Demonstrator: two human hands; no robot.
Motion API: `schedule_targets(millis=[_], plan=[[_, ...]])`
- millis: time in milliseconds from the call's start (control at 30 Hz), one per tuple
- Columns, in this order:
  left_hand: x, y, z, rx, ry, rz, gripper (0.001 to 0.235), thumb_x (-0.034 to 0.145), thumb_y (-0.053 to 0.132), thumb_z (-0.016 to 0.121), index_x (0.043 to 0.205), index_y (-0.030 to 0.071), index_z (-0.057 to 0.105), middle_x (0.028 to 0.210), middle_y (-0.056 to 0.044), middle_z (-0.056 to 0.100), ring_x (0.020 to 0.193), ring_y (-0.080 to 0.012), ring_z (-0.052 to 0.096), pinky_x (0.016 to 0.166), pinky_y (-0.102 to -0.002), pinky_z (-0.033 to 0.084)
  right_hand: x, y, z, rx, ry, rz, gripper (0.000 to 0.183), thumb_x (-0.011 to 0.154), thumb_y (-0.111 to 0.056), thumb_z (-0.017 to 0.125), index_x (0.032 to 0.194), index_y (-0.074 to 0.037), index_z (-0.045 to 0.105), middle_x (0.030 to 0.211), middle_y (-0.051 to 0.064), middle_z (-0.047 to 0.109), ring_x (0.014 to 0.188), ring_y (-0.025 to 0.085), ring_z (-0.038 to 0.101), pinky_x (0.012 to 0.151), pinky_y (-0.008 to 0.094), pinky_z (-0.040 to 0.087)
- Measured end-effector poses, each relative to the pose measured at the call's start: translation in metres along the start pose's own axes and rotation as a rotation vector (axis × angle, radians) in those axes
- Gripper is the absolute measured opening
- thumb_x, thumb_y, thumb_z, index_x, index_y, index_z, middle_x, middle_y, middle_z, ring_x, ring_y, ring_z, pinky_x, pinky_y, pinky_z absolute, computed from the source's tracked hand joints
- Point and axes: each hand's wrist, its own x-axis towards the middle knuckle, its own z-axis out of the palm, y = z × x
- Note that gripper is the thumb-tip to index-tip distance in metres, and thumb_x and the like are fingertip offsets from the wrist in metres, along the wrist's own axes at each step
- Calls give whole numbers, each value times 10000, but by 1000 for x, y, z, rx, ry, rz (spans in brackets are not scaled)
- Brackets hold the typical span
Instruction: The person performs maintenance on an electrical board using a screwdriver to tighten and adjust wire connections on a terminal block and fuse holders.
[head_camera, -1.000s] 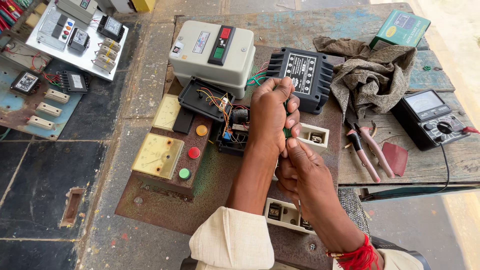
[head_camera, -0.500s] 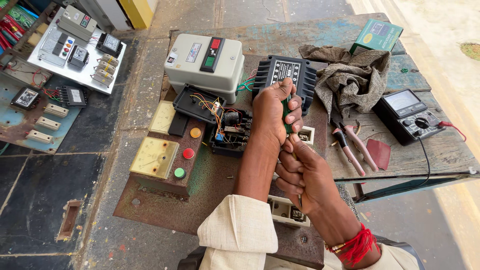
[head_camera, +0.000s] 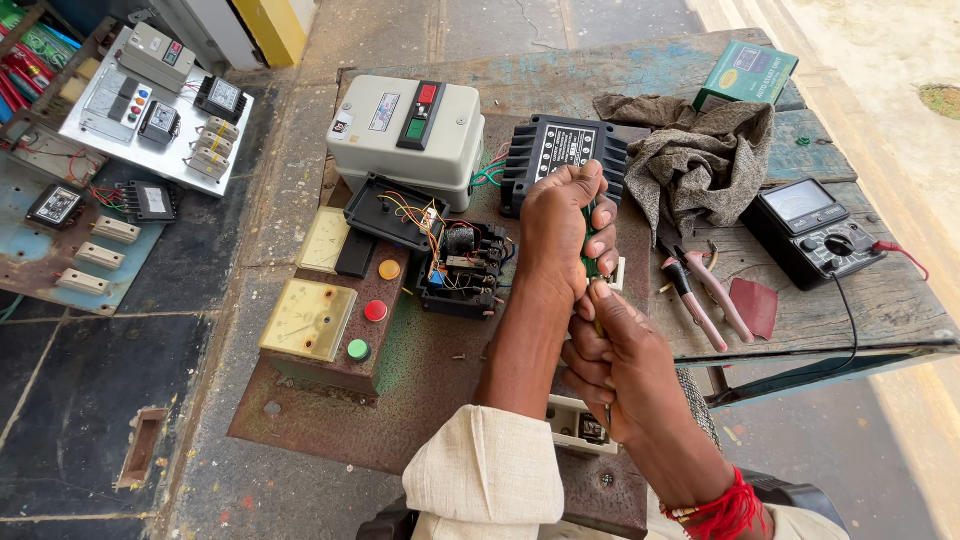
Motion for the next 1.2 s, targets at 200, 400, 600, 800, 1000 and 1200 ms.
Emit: schedule_targets(millis=[200, 400, 600, 800, 1000, 1200], plan=[[-14, 7, 1, -44, -50, 44, 198, 1015, 257, 579, 962, 73, 529, 643, -59, 536, 424, -139, 476, 389, -336, 411, 0, -3, -18, 34, -182, 31, 387, 1129, -400, 387, 1016, -63, 540, 643, -42, 389, 488, 66, 348, 421, 235, 335], [-17, 15, -12, 181, -42, 209, 224, 1039, 249, 611, 1035, 28, 576, 718, -93, 626, 547, -155, 591, 508, -326, 498, 12, -21, -19, -622, 16, -173, 641, 1073, -500, 348, 1238, 57, 618, 866, 74, 659, 762, 151, 608, 709, 290, 509], [-19, 21, -10, 354, -39, 254, 294, 1010, 321, 624, 1062, 35, 581, 797, -105, 673, 639, -148, 631, 559, -311, 527, 28, -38, 2, -868, -83, -255, 441, 992, -297, 596, 1368, -69, 555, 1028, 75, 706, 889, 139, 688, 791, 284, 581], [-45, 40, -28, 626, -26, 438, 407, 1020, 364, 562, 1304, 76, 605, 1079, -57, 732, 899, -102, 668, 762, -267, 566, 33, -62, -6, -767, -71, -447, 215, 1120, -121, 575, 1239, 58, 580, 1091, 164, 683, 966, 220, 664, 793, 328, 526], [-68, 85, -96, 829, 173, 770, 152, 1060, 82, 645, 1185, 42, 720, 1073, -76, 741, 996, -135, 688, 918, -307, 578, 42, -85, 21, -650, -169, -654, 247, 1152, -25, 527, 1370, -59, 416, 1199, 158, 674, 1115, 263, 727, 949, 375, 612], [-66, 67, -95, 1266, 144, 698, 282, 899, 22, 714, 1181, 17, 727, 1042, -104, 754, 904, -166, 704, 821, -307, 584, 86, -66, 48, -910, -308, -660, 316, 1150, -16, 539, 1423, -62, 386, 1176, 145, 670, 1081, 217, 718, 919, 354, 613]])
